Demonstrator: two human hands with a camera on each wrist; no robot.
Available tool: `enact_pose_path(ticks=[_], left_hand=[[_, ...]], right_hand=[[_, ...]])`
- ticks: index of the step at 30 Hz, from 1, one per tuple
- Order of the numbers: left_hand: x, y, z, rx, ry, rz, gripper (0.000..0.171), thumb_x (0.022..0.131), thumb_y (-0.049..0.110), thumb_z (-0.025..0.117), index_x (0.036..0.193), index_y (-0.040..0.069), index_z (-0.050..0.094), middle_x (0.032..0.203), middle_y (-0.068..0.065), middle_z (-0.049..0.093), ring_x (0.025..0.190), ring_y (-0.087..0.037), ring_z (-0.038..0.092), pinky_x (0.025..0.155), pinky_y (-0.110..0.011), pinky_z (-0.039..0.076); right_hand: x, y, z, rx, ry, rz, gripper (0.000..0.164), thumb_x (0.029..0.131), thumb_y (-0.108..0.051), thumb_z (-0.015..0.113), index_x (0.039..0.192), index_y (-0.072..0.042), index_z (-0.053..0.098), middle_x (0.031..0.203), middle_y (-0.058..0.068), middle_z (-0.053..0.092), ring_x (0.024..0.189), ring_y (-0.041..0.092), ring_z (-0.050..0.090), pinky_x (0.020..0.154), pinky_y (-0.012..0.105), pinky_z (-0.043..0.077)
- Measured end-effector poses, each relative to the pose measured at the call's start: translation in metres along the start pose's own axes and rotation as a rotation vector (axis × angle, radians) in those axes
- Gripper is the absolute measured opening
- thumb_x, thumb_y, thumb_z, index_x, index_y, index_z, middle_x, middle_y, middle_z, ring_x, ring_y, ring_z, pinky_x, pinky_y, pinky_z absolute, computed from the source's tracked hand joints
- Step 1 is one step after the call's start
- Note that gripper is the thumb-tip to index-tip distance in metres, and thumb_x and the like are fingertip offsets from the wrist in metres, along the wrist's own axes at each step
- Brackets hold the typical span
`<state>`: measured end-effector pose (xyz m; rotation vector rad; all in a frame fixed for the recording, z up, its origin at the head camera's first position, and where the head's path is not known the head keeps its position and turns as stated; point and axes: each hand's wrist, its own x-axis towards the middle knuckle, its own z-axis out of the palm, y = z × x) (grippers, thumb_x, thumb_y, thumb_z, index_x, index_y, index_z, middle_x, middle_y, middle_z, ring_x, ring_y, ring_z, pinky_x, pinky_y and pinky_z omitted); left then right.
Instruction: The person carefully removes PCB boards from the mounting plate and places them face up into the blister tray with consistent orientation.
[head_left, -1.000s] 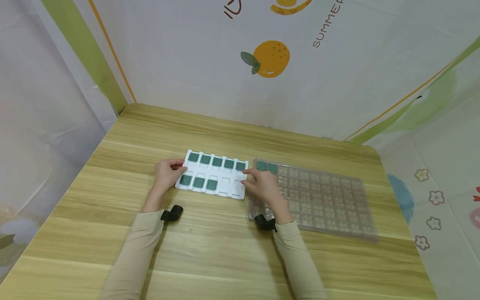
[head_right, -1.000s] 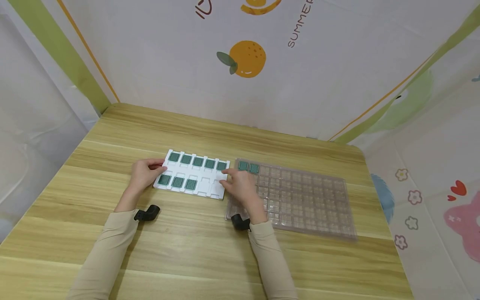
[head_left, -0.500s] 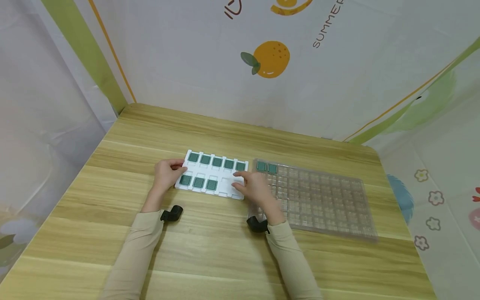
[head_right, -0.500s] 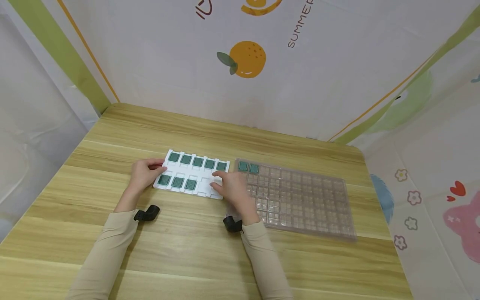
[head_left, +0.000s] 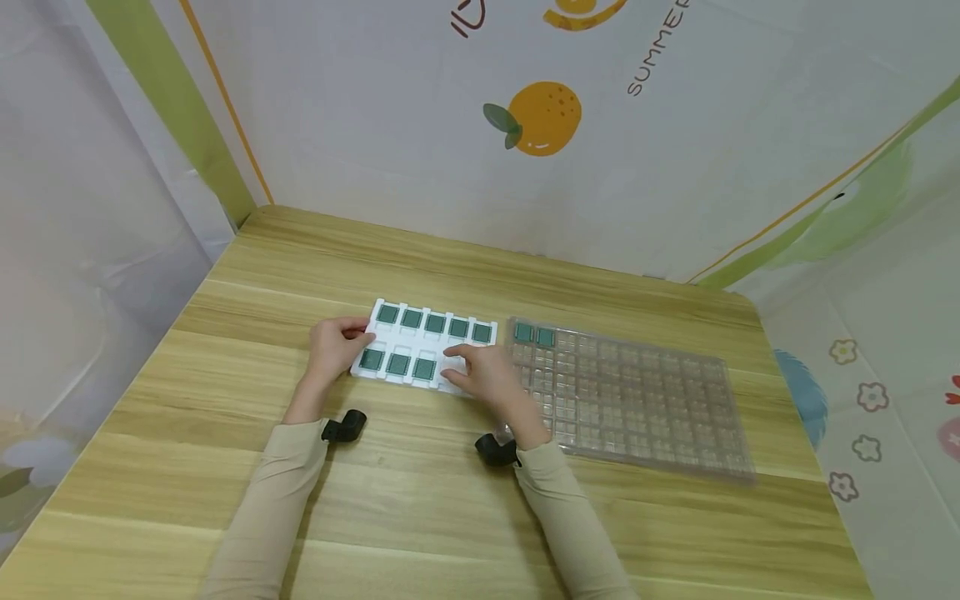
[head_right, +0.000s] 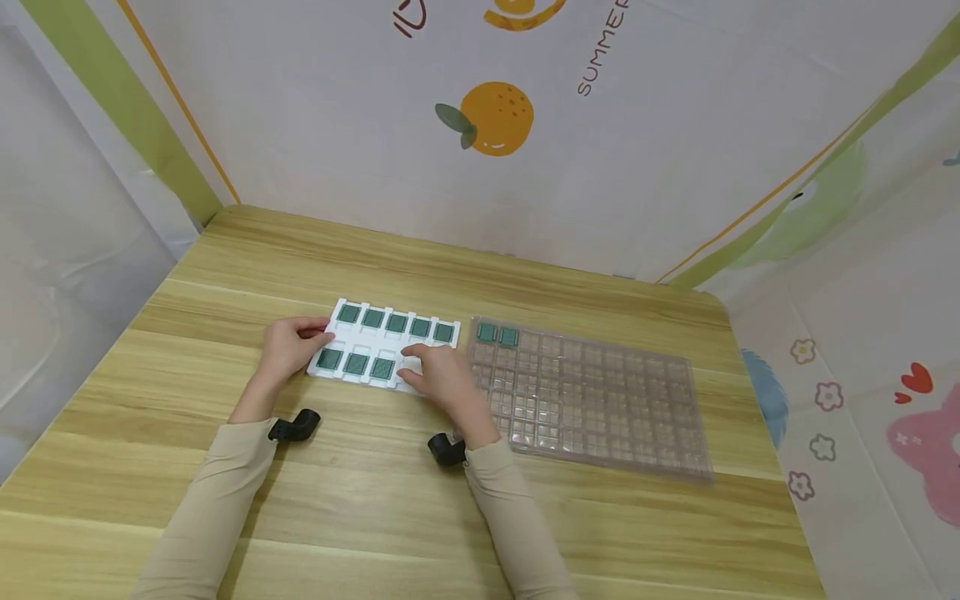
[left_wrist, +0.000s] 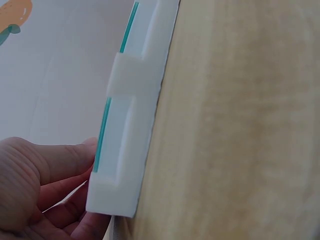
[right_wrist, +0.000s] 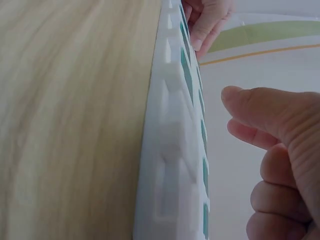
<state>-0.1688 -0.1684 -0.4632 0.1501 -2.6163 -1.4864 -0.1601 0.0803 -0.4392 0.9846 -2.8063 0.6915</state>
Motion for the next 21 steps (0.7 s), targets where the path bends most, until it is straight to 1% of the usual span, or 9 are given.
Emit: enact_pose_path(ticks=[5, 11, 15, 21], left_hand=[[0.001, 0.0, 0.0, 0.003, -0.004, -0.003, 0.025, 0.083, -0.002, 0.066, 0.106, -0.012, 0.065, 0.094, -0.027, 0.066, 0.084, -0.033, 0.063, 0.06, -0.011, 0.04], [0.001, 0.001, 0.0, 0.005, -0.004, -0.009, 0.025, 0.083, -0.002, 0.066, 0.106, -0.012, 0.066, 0.094, -0.027, 0.067, 0.085, -0.034, 0.063, 0.06, -0.011, 0.04], [0.001, 0.001, 0.0, 0.007, -0.001, -0.01, 0.025, 0.083, -0.002, 0.066, 0.106, -0.012, 0.066, 0.094, -0.027, 0.067, 0.085, -0.033, 0.063, 0.06, -0.011, 0.04], [0.0, 0.0, -0.001, 0.007, 0.0, -0.006, 0.025, 0.083, -0.002, 0.066, 0.106, -0.012, 0.066, 0.093, -0.027, 0.067, 0.084, -0.034, 0.063, 0.06, -0.011, 0.04]], right_hand=[[0.004, -0.003, 0.005, 0.016, -0.056, 0.028, 0.028, 0.083, -0.024, 0.071, 0.106, -0.007, 0.07, 0.05, -0.009, 0.033, 0.046, 0.004, 0.028, 0.045, 0.02, 0.025], [0.007, -0.007, 0.01, 0.011, -0.096, 0.047, 0.029, 0.084, -0.026, 0.07, 0.108, -0.009, 0.069, 0.05, -0.01, 0.028, 0.046, 0.004, 0.025, 0.044, 0.02, 0.023], [0.009, -0.009, 0.014, 0.02, -0.108, 0.06, 0.03, 0.084, -0.027, 0.07, 0.108, -0.01, 0.069, 0.049, -0.01, 0.027, 0.046, 0.003, 0.025, 0.044, 0.02, 0.023], [0.01, -0.011, 0.019, -0.01, -0.094, 0.064, 0.03, 0.083, -0.03, 0.071, 0.107, -0.011, 0.07, 0.049, -0.011, 0.025, 0.045, 0.004, 0.024, 0.044, 0.02, 0.023]])
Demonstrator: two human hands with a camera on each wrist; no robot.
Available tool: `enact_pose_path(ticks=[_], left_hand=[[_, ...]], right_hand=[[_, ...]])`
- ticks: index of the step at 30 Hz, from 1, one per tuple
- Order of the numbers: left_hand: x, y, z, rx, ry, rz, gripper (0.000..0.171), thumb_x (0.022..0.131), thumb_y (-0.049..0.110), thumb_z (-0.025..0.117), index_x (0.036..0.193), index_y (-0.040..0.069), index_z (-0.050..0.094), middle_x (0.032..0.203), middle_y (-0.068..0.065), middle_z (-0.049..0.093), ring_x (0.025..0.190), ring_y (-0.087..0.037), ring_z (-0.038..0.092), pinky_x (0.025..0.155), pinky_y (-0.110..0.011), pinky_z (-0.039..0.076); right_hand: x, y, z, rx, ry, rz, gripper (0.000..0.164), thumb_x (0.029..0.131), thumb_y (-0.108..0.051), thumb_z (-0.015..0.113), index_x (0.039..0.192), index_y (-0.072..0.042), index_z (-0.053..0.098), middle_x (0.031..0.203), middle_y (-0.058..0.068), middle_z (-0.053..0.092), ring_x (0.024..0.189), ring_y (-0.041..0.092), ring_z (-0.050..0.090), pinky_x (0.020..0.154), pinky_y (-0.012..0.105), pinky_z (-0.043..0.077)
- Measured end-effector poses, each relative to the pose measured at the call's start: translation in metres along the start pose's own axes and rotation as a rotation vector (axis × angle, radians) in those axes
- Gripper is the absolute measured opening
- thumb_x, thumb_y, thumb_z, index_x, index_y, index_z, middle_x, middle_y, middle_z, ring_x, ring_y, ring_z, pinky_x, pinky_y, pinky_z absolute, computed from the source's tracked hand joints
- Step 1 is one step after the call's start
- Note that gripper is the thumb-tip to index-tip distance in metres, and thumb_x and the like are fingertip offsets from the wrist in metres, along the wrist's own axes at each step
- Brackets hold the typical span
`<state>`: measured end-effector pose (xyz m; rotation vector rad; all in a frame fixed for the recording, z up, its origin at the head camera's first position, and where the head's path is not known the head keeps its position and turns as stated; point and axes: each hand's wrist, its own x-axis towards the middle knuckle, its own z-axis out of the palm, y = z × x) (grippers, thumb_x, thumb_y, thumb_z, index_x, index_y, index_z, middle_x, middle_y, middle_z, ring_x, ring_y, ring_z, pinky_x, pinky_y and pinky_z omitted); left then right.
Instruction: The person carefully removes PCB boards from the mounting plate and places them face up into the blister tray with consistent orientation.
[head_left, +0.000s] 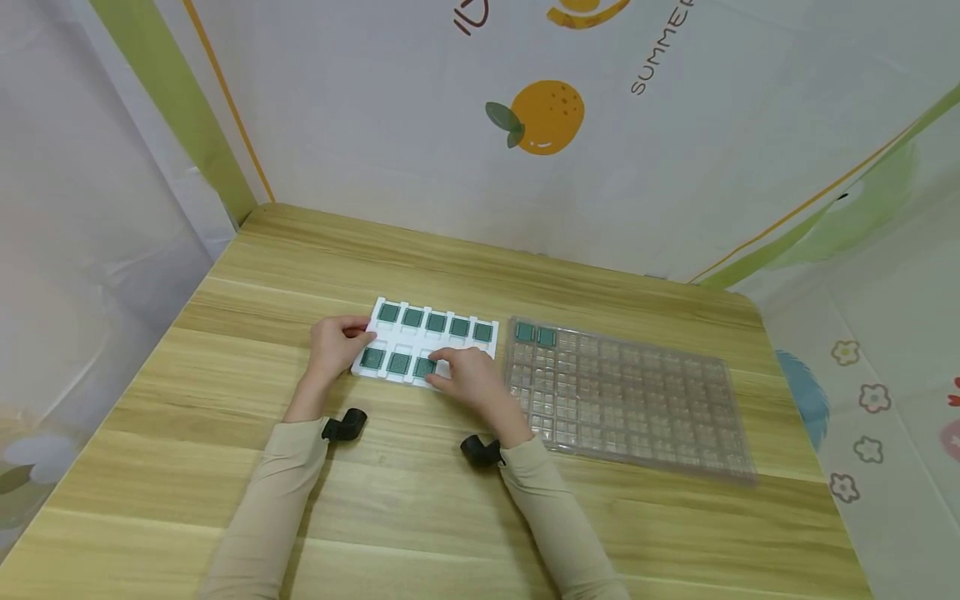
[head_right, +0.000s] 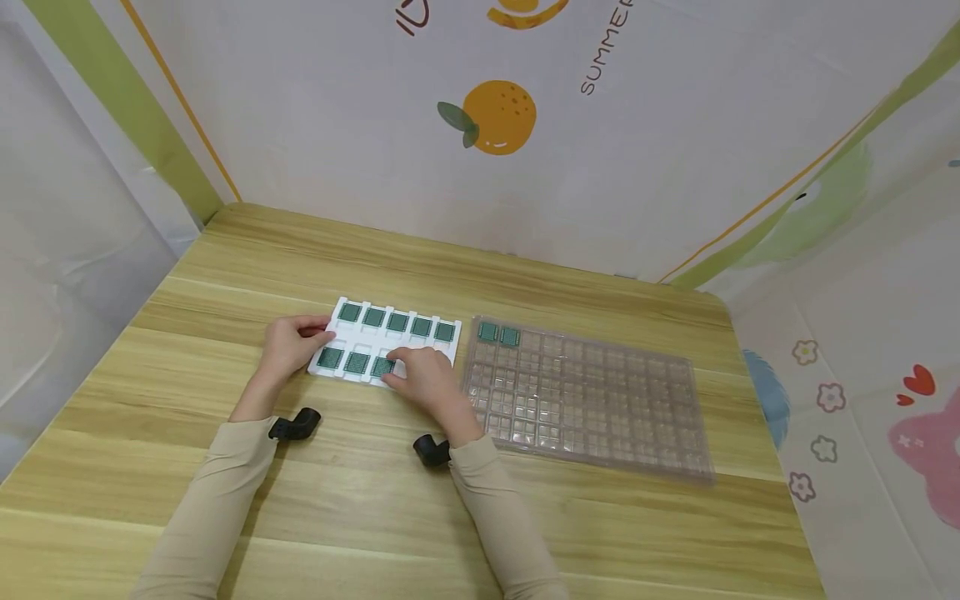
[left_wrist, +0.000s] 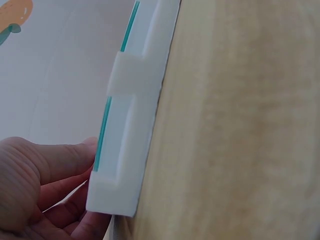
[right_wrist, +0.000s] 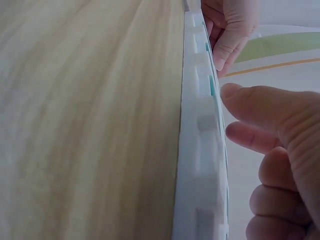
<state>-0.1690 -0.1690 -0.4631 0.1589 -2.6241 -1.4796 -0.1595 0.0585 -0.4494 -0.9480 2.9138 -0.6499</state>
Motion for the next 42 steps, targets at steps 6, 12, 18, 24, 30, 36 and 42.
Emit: enact_pose_path(ticks=[6, 12, 18, 24, 30, 36, 42], left_hand=[[0.0, 0.0, 0.0, -0.006, 0.003, 0.018, 0.024, 0.082, -0.003, 0.066, 0.104, -0.013, 0.066, 0.092, -0.028, 0.067, 0.083, -0.034, 0.063, 0.059, -0.011, 0.04], [-0.001, 0.0, 0.0, -0.003, 0.011, 0.024, 0.024, 0.082, -0.003, 0.067, 0.104, -0.013, 0.066, 0.091, -0.028, 0.067, 0.082, -0.034, 0.063, 0.059, -0.011, 0.04], [0.0, 0.001, 0.0, -0.006, 0.008, 0.018, 0.024, 0.083, -0.002, 0.066, 0.104, -0.013, 0.065, 0.092, -0.028, 0.066, 0.083, -0.034, 0.063, 0.06, -0.01, 0.04], [-0.001, 0.001, 0.0, -0.008, 0.006, 0.025, 0.024, 0.083, -0.003, 0.066, 0.104, -0.014, 0.065, 0.093, -0.029, 0.066, 0.083, -0.034, 0.063, 0.06, -0.009, 0.039], [-0.001, 0.001, 0.0, -0.008, 0.003, 0.016, 0.024, 0.083, -0.003, 0.066, 0.104, -0.013, 0.066, 0.093, -0.028, 0.066, 0.084, -0.034, 0.063, 0.06, -0.009, 0.039], [-0.001, 0.002, 0.0, -0.013, 0.0, 0.0, 0.024, 0.083, -0.003, 0.066, 0.105, -0.013, 0.065, 0.093, -0.028, 0.066, 0.084, -0.033, 0.062, 0.06, -0.01, 0.04], [-0.001, 0.002, 0.0, -0.018, 0.007, 0.011, 0.024, 0.083, -0.003, 0.066, 0.104, -0.014, 0.065, 0.093, -0.029, 0.066, 0.083, -0.034, 0.062, 0.059, -0.009, 0.04]], right_hand=[[0.002, -0.001, 0.003, -0.025, -0.003, 0.008, 0.03, 0.082, -0.031, 0.071, 0.105, -0.012, 0.071, 0.048, -0.011, 0.032, 0.046, 0.004, 0.027, 0.045, 0.021, 0.028], [0.003, -0.003, 0.003, -0.04, -0.023, 0.033, 0.03, 0.083, -0.032, 0.071, 0.105, -0.012, 0.071, 0.048, -0.011, 0.035, 0.047, 0.005, 0.029, 0.046, 0.023, 0.032], [0.004, -0.005, 0.003, -0.038, -0.022, 0.047, 0.03, 0.083, -0.031, 0.071, 0.105, -0.011, 0.071, 0.049, -0.007, 0.047, 0.047, 0.006, 0.035, 0.047, 0.024, 0.036], [0.005, -0.005, 0.004, -0.034, -0.019, 0.052, 0.029, 0.083, -0.03, 0.071, 0.104, -0.01, 0.072, 0.061, 0.0, 0.063, 0.049, 0.007, 0.039, 0.049, 0.024, 0.039], [0.004, -0.005, 0.0, -0.034, 0.002, 0.025, 0.027, 0.082, -0.027, 0.071, 0.103, -0.01, 0.071, 0.047, -0.006, 0.043, 0.046, 0.005, 0.03, 0.045, 0.022, 0.031], [0.003, -0.004, -0.007, -0.041, 0.052, -0.014, 0.024, 0.08, -0.024, 0.072, 0.099, -0.01, 0.072, 0.048, -0.011, 0.029, 0.045, 0.004, 0.025, 0.044, 0.02, 0.025], [0.002, -0.001, -0.016, -0.068, 0.077, -0.053, 0.024, 0.08, -0.023, 0.072, 0.098, -0.007, 0.072, 0.048, -0.011, 0.024, 0.046, 0.004, 0.022, 0.044, 0.019, 0.02]])
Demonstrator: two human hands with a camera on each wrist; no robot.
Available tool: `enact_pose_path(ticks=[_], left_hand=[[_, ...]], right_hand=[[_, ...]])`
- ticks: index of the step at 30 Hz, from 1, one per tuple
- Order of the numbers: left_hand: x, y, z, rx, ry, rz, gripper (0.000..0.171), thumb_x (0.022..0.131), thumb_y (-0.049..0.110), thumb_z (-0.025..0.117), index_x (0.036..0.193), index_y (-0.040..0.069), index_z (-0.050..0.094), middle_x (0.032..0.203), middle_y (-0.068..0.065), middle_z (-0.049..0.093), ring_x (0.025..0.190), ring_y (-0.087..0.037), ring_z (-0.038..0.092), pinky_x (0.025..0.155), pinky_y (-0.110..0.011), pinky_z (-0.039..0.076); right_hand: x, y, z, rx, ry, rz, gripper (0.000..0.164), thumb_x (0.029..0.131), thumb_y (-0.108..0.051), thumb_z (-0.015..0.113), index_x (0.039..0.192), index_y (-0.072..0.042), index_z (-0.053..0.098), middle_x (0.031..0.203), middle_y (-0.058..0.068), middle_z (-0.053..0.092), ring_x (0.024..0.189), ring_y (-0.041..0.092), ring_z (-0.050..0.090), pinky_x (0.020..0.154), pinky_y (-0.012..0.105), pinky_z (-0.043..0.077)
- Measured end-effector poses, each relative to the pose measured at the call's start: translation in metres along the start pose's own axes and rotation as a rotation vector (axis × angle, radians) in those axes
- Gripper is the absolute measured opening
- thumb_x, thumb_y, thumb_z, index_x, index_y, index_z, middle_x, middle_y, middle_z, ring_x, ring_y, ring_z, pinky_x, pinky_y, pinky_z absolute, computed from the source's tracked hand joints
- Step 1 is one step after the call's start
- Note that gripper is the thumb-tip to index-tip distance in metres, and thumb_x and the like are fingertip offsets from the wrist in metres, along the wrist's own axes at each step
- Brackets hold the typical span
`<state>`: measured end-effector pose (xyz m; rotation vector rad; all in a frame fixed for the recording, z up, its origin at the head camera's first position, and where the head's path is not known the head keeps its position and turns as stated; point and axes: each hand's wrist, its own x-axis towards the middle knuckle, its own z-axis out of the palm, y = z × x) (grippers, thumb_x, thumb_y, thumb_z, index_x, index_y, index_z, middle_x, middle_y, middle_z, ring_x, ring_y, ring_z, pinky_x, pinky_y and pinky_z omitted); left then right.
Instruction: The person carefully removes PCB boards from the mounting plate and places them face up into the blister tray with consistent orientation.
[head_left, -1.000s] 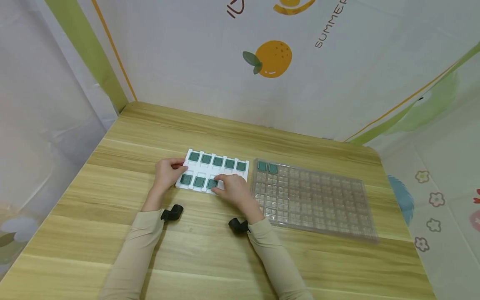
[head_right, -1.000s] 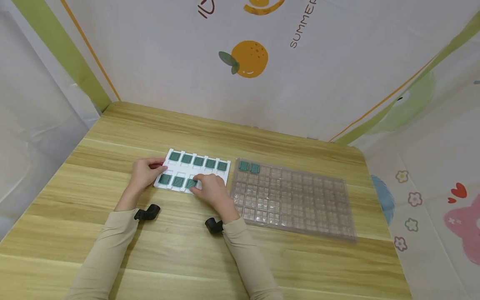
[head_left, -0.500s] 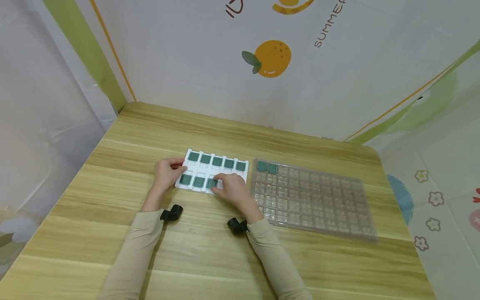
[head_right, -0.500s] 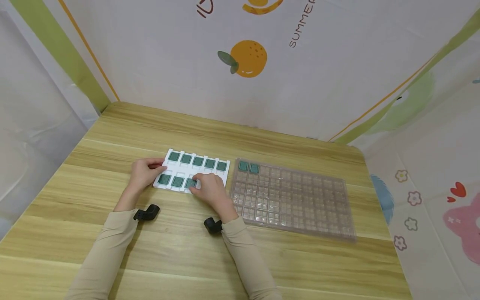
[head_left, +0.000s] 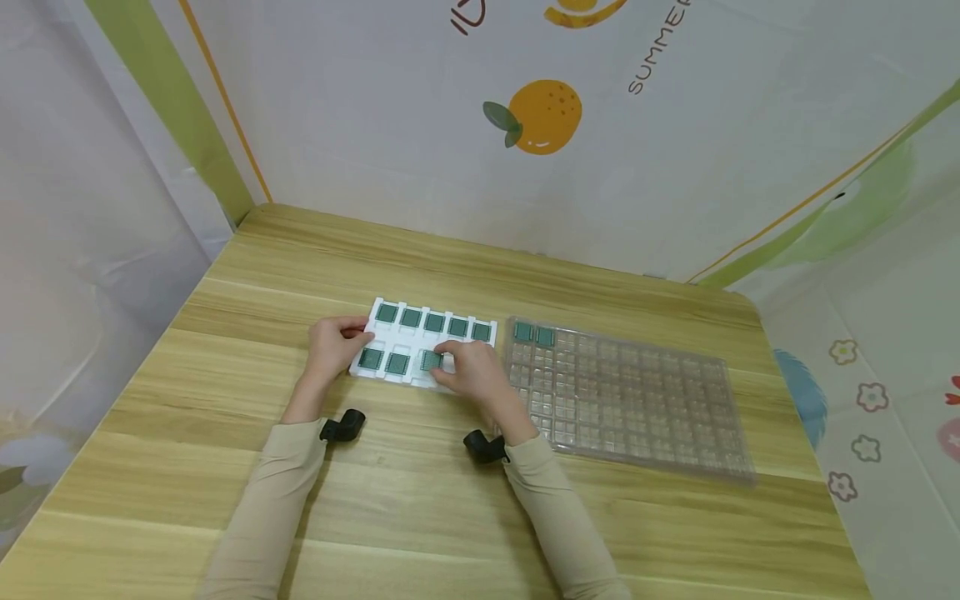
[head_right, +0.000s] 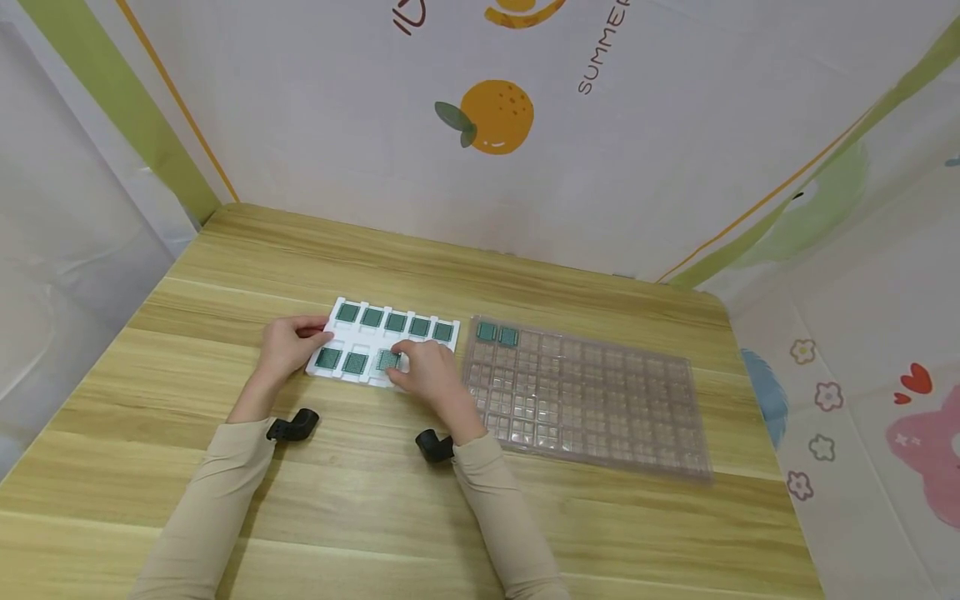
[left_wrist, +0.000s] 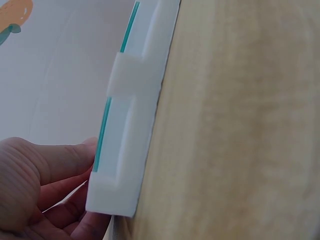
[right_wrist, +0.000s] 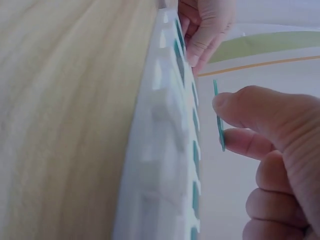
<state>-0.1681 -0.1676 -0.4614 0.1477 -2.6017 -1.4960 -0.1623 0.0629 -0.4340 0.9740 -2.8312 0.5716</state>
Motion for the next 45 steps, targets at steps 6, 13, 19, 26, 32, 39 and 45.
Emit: enact_pose_path(ticks=[6, 13, 19, 26, 32, 39, 45], left_hand=[[0.001, 0.0, 0.0, 0.002, 0.003, 0.004, 0.024, 0.082, -0.003, 0.066, 0.104, -0.014, 0.066, 0.092, -0.029, 0.066, 0.083, -0.034, 0.062, 0.059, -0.009, 0.04], [0.0, 0.0, 0.0, 0.009, 0.008, 0.012, 0.023, 0.082, -0.004, 0.067, 0.102, -0.014, 0.066, 0.09, -0.028, 0.066, 0.081, -0.034, 0.063, 0.058, -0.01, 0.04], [0.001, 0.001, -0.001, 0.012, 0.001, 0.011, 0.024, 0.082, -0.003, 0.067, 0.104, -0.014, 0.065, 0.092, -0.029, 0.066, 0.083, -0.037, 0.063, 0.058, -0.008, 0.039], [0.0, 0.002, 0.0, 0.019, -0.001, 0.004, 0.024, 0.082, -0.003, 0.066, 0.104, -0.013, 0.066, 0.092, -0.029, 0.066, 0.082, -0.034, 0.063, 0.059, -0.01, 0.04], [0.0, 0.002, -0.001, 0.012, -0.01, -0.002, 0.025, 0.083, -0.003, 0.065, 0.105, -0.014, 0.065, 0.094, -0.029, 0.066, 0.084, -0.035, 0.062, 0.06, -0.01, 0.039], [0.0, 0.001, 0.0, 0.018, -0.011, -0.008, 0.025, 0.084, -0.003, 0.065, 0.106, -0.013, 0.065, 0.095, -0.029, 0.066, 0.085, -0.034, 0.062, 0.06, -0.009, 0.039], [0.0, 0.0, 0.0, 0.022, -0.004, 0.001, 0.024, 0.083, -0.003, 0.066, 0.105, -0.013, 0.065, 0.093, -0.029, 0.066, 0.084, -0.034, 0.062, 0.06, -0.009, 0.039]], right_hand=[[-0.003, 0.004, -0.008, 0.026, -0.03, 0.034, 0.026, 0.081, -0.022, 0.072, 0.101, -0.006, 0.071, 0.049, -0.01, 0.022, 0.045, 0.005, 0.019, 0.043, 0.017, 0.016], [-0.009, 0.014, -0.012, 0.112, -0.007, 0.017, 0.026, 0.084, -0.022, 0.068, 0.1, -0.001, 0.069, 0.051, -0.009, 0.027, 0.047, 0.004, 0.022, 0.043, 0.02, 0.019], [-0.014, 0.016, -0.022, 0.094, -0.032, 0.071, 0.026, 0.084, -0.019, 0.069, 0.102, 0.0, 0.069, 0.048, -0.006, 0.03, 0.045, 0.006, 0.024, 0.043, 0.02, 0.02], [-0.019, 0.022, -0.027, 0.063, -0.027, 0.12, 0.026, 0.083, -0.021, 0.071, 0.104, -0.005, 0.069, 0.05, -0.007, 0.034, 0.045, 0.007, 0.028, 0.044, 0.019, 0.021], [-0.024, 0.029, -0.029, 0.103, -0.027, 0.162, 0.028, 0.083, -0.02, 0.071, 0.106, -0.003, 0.068, 0.048, -0.007, 0.033, 0.044, 0.006, 0.026, 0.044, 0.019, 0.022], [-0.031, 0.04, -0.03, 0.12, 0.014, 0.15, 0.026, 0.082, -0.017, 0.072, 0.104, -0.002, 0.069, 0.046, -0.009, 0.026, 0.042, 0.005, 0.02, 0.043, 0.019, 0.02], [-0.037, 0.05, -0.032, 0.108, 0.038, 0.149, 0.025, 0.081, -0.016, 0.073, 0.102, -0.003, 0.069, 0.047, -0.008, 0.027, 0.043, 0.006, 0.021, 0.045, 0.02, 0.019]])
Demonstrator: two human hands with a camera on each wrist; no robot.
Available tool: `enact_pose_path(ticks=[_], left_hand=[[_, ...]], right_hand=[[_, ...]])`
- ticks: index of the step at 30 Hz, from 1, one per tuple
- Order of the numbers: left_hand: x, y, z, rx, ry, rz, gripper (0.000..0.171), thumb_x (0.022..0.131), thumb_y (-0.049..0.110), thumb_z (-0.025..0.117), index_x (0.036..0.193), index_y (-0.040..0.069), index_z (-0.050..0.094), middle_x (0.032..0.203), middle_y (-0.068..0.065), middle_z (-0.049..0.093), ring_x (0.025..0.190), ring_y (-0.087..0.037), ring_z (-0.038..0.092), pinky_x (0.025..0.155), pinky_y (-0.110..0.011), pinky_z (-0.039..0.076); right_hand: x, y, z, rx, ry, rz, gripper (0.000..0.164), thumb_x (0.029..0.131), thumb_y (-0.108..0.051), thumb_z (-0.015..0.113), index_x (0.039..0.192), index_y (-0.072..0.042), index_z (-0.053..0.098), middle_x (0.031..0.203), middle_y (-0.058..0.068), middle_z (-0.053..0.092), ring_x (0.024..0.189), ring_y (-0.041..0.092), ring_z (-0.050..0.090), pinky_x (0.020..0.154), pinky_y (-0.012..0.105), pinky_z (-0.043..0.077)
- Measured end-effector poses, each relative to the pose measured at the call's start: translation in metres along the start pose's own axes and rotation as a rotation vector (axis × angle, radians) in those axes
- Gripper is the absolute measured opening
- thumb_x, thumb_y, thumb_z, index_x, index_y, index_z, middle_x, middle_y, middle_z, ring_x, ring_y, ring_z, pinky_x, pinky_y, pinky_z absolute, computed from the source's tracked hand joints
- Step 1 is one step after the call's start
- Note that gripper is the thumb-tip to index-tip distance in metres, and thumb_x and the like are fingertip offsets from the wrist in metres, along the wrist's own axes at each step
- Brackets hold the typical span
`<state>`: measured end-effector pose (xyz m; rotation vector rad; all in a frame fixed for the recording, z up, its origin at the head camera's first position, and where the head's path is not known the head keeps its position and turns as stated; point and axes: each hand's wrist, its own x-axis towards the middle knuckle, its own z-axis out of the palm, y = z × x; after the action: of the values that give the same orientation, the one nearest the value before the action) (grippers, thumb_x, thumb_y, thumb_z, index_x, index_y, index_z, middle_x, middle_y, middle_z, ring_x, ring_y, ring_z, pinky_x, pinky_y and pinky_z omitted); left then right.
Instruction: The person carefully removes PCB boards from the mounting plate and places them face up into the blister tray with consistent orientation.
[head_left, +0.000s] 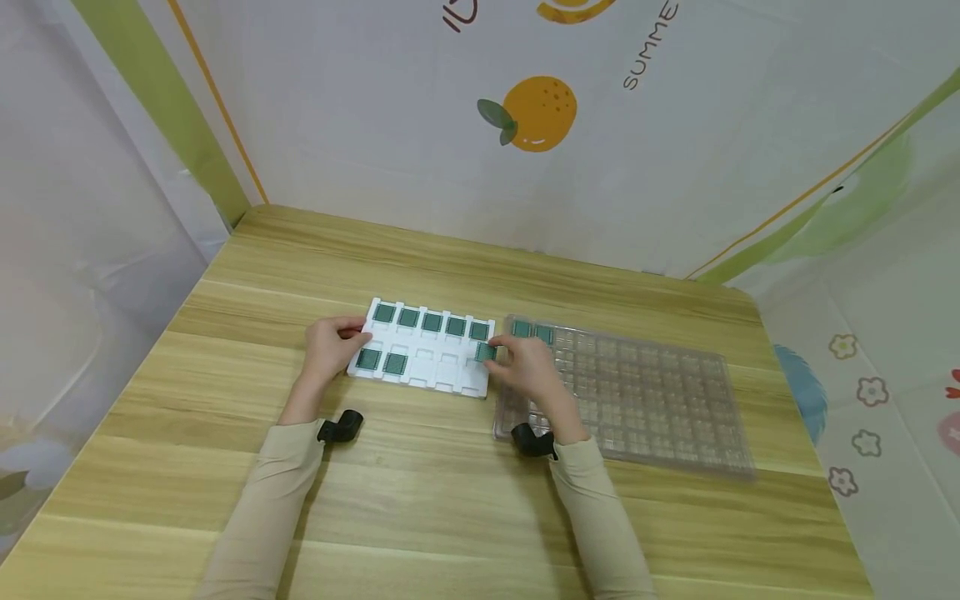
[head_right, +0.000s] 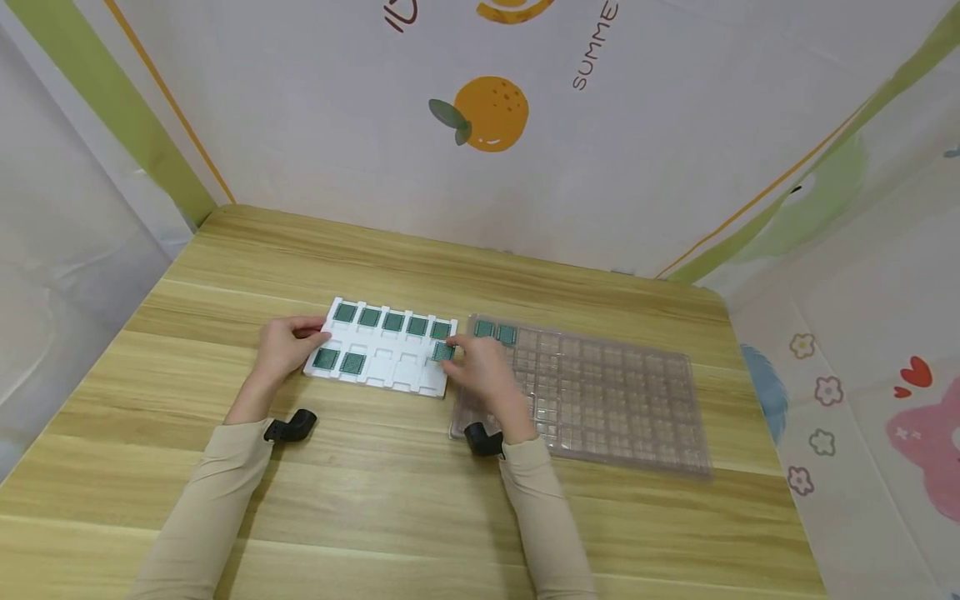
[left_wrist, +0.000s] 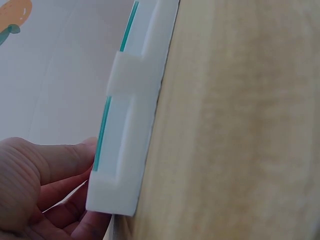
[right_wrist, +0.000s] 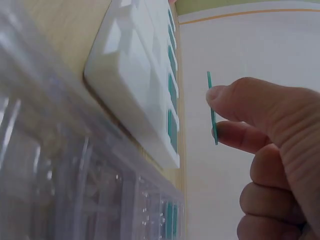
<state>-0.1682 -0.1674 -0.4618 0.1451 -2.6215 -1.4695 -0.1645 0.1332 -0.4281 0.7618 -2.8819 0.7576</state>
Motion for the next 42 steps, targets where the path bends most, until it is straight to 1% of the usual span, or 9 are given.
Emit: enact_pose_path(ticks=[9, 16, 24, 31, 36, 42], left_hand=[[0.001, -0.001, 0.0, -0.009, -0.008, -0.007, 0.025, 0.083, -0.002, 0.065, 0.106, -0.013, 0.065, 0.094, -0.029, 0.066, 0.085, -0.034, 0.062, 0.06, -0.009, 0.039], [0.001, -0.001, 0.001, -0.003, 0.003, -0.002, 0.025, 0.083, -0.002, 0.066, 0.105, -0.013, 0.065, 0.093, -0.029, 0.066, 0.085, -0.035, 0.063, 0.06, -0.008, 0.039], [0.0, -0.001, 0.001, -0.004, 0.011, 0.009, 0.024, 0.082, -0.003, 0.067, 0.103, -0.014, 0.066, 0.092, -0.029, 0.066, 0.083, -0.035, 0.063, 0.059, -0.008, 0.039], [0.001, -0.002, 0.001, 0.01, 0.001, -0.003, 0.025, 0.083, -0.002, 0.066, 0.106, -0.012, 0.065, 0.095, -0.028, 0.066, 0.086, -0.034, 0.063, 0.061, -0.009, 0.039], [0.001, -0.002, 0.0, 0.018, -0.003, 0.002, 0.025, 0.084, -0.001, 0.066, 0.106, -0.013, 0.065, 0.094, -0.028, 0.066, 0.086, -0.034, 0.063, 0.061, -0.009, 0.039], [0.0, -0.001, 0.0, 0.026, 0.011, 0.023, 0.024, 0.082, -0.001, 0.067, 0.103, -0.013, 0.066, 0.092, -0.028, 0.067, 0.083, -0.035, 0.064, 0.059, -0.009, 0.039]], right_hand=[[-0.006, 0.013, -0.009, 0.04, 0.007, 0.014, 0.025, 0.08, -0.013, 0.073, 0.101, 0.001, 0.069, 0.048, -0.009, 0.03, 0.043, 0.005, 0.023, 0.044, 0.02, 0.022], [-0.011, 0.023, -0.014, 0.066, -0.019, 0.062, 0.028, 0.083, -0.014, 0.071, 0.106, 0.002, 0.068, 0.047, -0.009, 0.026, 0.042, 0.005, 0.019, 0.042, 0.019, 0.02], [-0.016, 0.037, -0.019, 0.036, -0.017, 0.084, 0.028, 0.083, -0.013, 0.071, 0.106, 0.002, 0.067, 0.048, -0.006, 0.032, 0.042, 0.006, 0.024, 0.042, 0.021, 0.023], [-0.02, 0.047, -0.023, 0.002, -0.003, 0.096, 0.028, 0.082, -0.014, 0.072, 0.105, 0.001, 0.068, 0.05, -0.005, 0.038, 0.043, 0.006, 0.028, 0.042, 0.021, 0.024], [-0.023, 0.053, -0.028, 0.013, -0.013, 0.103, 0.029, 0.082, -0.013, 0.072, 0.105, 0.004, 0.067, 0.049, -0.004, 0.038, 0.042, 0.006, 0.029, 0.041, 0.021, 0.024], [-0.023, 0.062, -0.035, -0.028, 0.004, 0.093, 0.028, 0.082, -0.014, 0.072, 0.104, 0.003, 0.067, 0.048, -0.004, 0.036, 0.043, 0.008, 0.027, 0.043, 0.023, 0.023]])
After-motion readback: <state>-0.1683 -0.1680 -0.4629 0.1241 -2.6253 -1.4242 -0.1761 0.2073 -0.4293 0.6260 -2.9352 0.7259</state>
